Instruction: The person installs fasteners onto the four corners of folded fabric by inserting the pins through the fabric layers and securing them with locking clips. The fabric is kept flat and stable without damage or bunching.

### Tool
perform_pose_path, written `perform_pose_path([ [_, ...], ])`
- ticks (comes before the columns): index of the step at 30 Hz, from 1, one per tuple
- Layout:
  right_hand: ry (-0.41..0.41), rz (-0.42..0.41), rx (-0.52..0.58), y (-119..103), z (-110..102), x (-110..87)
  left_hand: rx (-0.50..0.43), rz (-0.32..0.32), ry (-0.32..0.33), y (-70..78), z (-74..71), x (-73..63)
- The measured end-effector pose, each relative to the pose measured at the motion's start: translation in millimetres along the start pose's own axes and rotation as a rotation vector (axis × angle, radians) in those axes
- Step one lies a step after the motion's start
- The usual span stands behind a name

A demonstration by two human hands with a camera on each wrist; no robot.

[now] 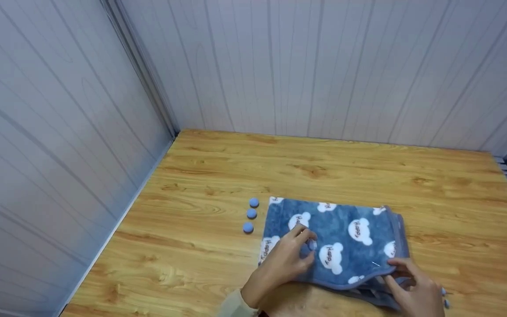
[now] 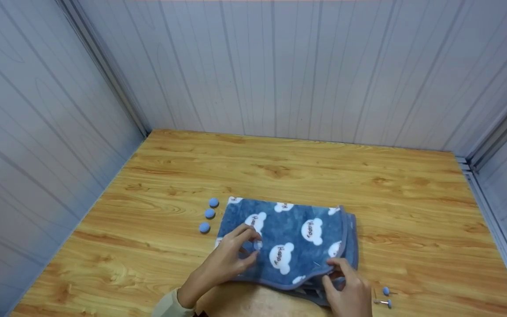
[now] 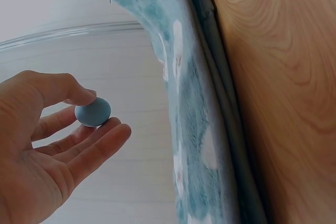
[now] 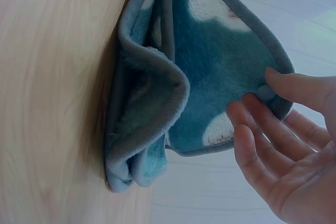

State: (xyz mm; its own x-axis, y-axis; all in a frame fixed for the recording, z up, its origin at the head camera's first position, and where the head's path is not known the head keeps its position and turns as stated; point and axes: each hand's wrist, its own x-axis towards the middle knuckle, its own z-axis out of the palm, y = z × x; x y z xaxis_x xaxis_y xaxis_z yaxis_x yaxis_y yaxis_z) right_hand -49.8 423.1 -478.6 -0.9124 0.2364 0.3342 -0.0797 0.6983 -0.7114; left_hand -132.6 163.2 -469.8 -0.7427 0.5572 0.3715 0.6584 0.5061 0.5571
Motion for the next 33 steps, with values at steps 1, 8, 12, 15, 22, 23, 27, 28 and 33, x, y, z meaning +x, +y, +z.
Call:
perform_pose_path([
  [1, -0.002, 0.002, 0.000, 0, 0, 0.1, -0.001, 0.003, 0.000, 0.3, 0.3, 0.6],
  [8, -0.006, -0.003, 0.010, 1, 0, 0.5, 0.015, 0.026, 0.000, 3.8, 2.7, 3.9],
  [12, -0.001, -0.015, 0.013, 1, 1, 0.5, 0.022, 0.045, 0.003, 6.0, 4.1, 6.9],
  [15, 0.009, -0.031, 0.008, 1, 2, 0.9, 0.027, 0.059, 0.003, 7.8, 5.1, 9.2],
  [22, -0.011, -0.009, 0.024, 0, 2, 1.2, 0.004, 0.066, -0.027, 13.8, 9.0, 14.8],
  [23, -0.015, -0.007, 0.028, -1, 2, 1.4, -0.002, 0.066, -0.032, 14.6, 9.7, 15.5],
  [27, -0.019, -0.001, 0.036, -2, 2, 1.7, -0.003, 0.082, -0.039, 17.4, 12.2, 18.1],
  [28, -0.018, -0.001, 0.039, -2, 2, 1.7, 0.000, 0.087, -0.040, 18.1, 12.8, 18.7],
  [33, -0.006, -0.009, 0.046, -2, 3, 2.0, 0.010, 0.097, -0.058, 21.9, 15.6, 21.5],
])
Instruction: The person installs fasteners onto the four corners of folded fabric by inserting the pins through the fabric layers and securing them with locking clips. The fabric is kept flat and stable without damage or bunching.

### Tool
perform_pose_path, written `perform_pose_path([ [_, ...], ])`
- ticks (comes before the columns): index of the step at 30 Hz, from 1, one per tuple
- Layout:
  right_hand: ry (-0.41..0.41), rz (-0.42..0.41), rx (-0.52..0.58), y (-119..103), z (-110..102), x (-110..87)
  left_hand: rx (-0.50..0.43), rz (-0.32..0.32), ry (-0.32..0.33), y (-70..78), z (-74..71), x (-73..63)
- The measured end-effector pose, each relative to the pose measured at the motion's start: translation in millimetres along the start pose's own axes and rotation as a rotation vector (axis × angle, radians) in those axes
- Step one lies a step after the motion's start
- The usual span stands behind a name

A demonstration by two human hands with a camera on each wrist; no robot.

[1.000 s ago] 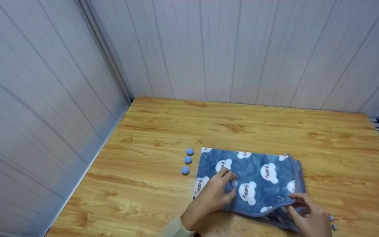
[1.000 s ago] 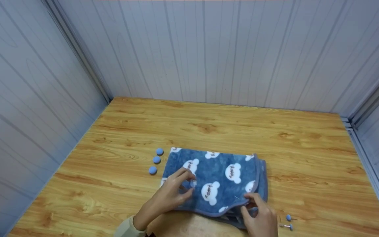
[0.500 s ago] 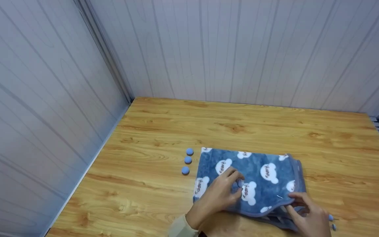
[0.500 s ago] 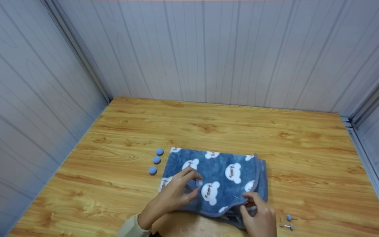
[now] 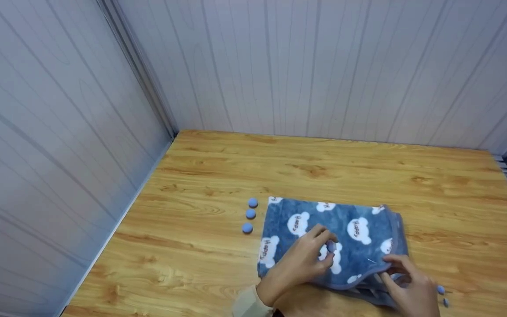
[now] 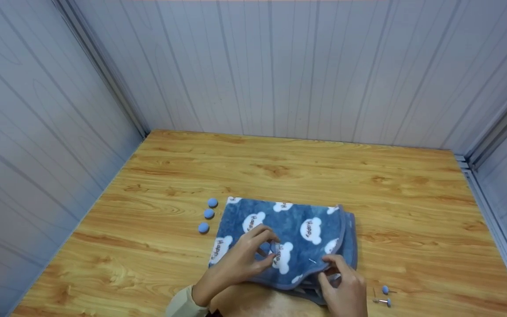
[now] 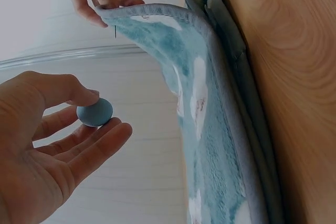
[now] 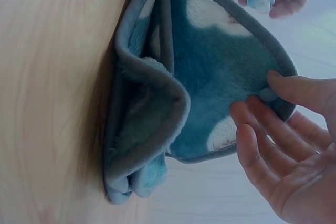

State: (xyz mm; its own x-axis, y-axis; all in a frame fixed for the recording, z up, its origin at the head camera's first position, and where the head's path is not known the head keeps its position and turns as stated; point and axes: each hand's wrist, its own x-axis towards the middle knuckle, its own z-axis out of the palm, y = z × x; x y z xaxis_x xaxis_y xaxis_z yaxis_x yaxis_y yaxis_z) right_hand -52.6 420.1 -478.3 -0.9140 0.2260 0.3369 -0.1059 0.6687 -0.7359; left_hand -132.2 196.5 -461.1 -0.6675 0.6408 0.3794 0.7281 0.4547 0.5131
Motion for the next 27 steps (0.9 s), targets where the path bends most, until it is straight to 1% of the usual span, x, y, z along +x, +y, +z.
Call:
perform_pose_path([
  [6, 0.016, 0.006, -0.012, -4, 2, 1.5, -0.012, 0.008, -0.022, 2.6, 3.8, 3.4],
  [12, 0.029, -0.003, -0.005, -8, 4, 2.5, -0.023, -0.002, -0.060, 5.6, 6.5, 6.7],
  [16, 0.011, 0.005, -0.011, -10, 3, 3.5, -0.009, -0.004, -0.077, 9.0, 7.3, 9.5],
  [21, -0.001, -0.011, 0.001, -12, 4, 5.0, -0.007, -0.004, -0.104, 12.4, 9.5, 13.6],
  [27, -0.018, -0.011, 0.009, -13, 6, 5.6, 0.014, 0.028, -0.098, 16.3, 14.5, 17.1],
])
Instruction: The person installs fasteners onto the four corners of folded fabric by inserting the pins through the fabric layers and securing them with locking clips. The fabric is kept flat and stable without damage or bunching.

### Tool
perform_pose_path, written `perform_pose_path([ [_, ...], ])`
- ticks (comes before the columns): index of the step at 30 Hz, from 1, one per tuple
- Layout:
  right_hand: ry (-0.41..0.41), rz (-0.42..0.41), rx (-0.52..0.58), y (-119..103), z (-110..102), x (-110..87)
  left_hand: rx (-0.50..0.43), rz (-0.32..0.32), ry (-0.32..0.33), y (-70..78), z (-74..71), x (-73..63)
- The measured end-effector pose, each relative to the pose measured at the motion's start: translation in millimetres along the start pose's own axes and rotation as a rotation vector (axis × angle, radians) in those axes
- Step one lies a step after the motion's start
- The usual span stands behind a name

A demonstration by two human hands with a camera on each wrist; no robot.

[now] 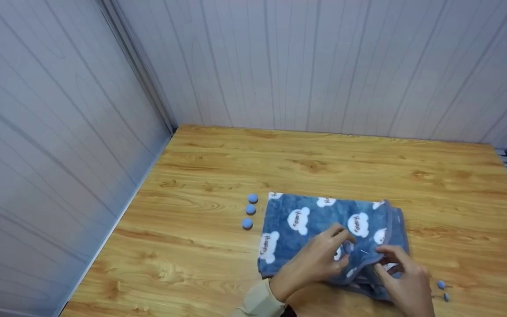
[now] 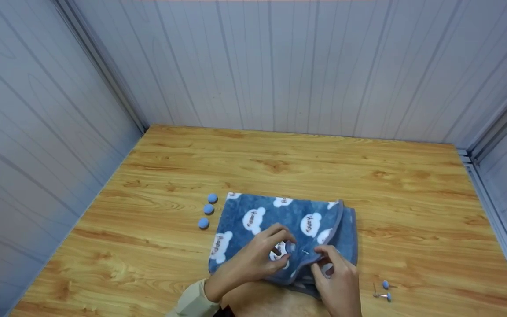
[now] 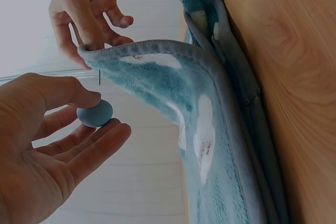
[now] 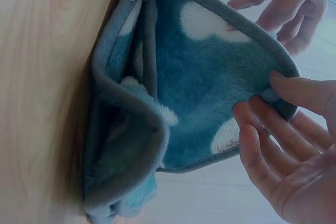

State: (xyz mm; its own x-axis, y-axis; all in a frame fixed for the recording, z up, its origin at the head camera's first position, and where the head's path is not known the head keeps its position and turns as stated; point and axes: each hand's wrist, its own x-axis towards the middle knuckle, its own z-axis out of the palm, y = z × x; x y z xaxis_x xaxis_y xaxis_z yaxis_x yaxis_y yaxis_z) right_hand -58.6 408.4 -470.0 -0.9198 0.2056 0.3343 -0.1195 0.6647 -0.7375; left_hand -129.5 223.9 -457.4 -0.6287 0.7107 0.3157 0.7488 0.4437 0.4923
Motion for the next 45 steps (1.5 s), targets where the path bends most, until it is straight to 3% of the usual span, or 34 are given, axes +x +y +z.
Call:
perform_pose_path([
  [11, 0.007, -0.045, 0.033, 1.8, 2.8, 0.7, 0.044, 0.039, -0.011, 3.4, 5.4, 5.1],
  [16, 0.011, -0.051, 0.027, 3.0, 1.4, 1.3, 0.020, 0.077, -0.024, 2.4, 5.6, 7.0],
  [34, -0.005, -0.069, 0.027, 3.8, 0.1, 0.5, -0.021, 0.062, -0.076, -0.4, 3.8, 10.5],
  [45, -0.001, -0.071, 0.037, 5.6, -0.7, -1.5, -0.056, 0.117, -0.041, -2.6, 5.4, 8.8],
])
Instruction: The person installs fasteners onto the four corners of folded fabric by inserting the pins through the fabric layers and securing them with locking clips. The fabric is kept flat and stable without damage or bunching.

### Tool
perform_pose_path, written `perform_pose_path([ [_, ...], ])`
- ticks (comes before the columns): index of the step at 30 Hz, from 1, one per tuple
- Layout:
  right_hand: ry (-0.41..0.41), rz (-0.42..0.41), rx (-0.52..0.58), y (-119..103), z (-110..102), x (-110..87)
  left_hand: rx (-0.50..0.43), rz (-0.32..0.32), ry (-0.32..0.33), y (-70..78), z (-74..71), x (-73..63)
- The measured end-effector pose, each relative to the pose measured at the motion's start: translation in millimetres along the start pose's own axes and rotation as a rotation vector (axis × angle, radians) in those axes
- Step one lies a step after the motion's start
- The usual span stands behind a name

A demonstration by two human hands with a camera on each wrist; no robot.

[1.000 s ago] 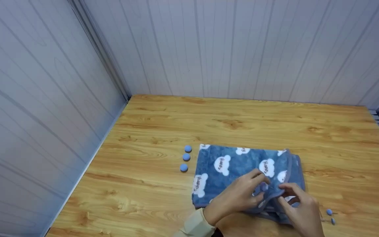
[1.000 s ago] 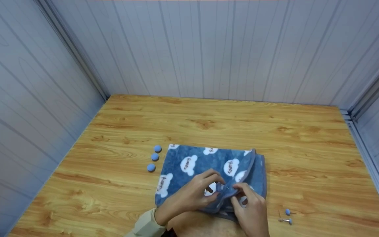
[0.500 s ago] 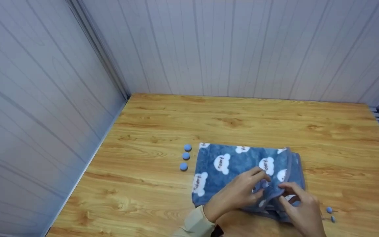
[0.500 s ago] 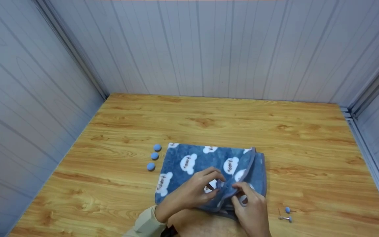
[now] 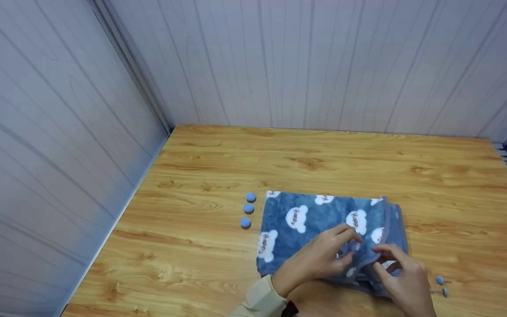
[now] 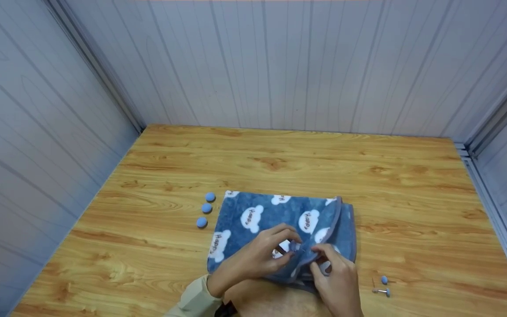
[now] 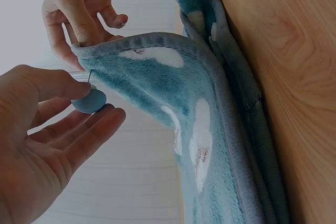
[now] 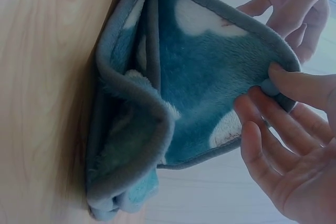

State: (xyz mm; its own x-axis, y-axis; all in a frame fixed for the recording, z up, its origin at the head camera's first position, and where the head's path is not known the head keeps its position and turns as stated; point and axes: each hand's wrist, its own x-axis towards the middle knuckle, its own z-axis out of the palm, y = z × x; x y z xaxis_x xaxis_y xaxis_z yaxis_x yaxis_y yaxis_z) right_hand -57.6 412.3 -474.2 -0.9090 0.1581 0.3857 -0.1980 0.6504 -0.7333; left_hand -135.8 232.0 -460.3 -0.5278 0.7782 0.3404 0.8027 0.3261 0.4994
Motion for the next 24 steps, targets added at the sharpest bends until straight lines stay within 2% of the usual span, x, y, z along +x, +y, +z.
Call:
perform_pose_path([
  [8, -0.012, 0.007, -0.011, 1, 0, 1.0, -0.061, 0.020, -0.060, -0.8, 1.3, 1.6],
  [13, 0.003, -0.004, -0.026, 0, 0, 2.7, -0.070, 0.021, -0.052, 0.7, 3.3, 3.8],
  [20, -0.005, -0.005, -0.013, -1, 1, 4.4, -0.132, 0.005, -0.043, 5.8, 6.0, 6.0],
  [24, 0.020, 0.002, -0.006, 0, -1, 4.4, -0.142, 0.000, -0.024, 7.8, 11.0, 4.3],
])
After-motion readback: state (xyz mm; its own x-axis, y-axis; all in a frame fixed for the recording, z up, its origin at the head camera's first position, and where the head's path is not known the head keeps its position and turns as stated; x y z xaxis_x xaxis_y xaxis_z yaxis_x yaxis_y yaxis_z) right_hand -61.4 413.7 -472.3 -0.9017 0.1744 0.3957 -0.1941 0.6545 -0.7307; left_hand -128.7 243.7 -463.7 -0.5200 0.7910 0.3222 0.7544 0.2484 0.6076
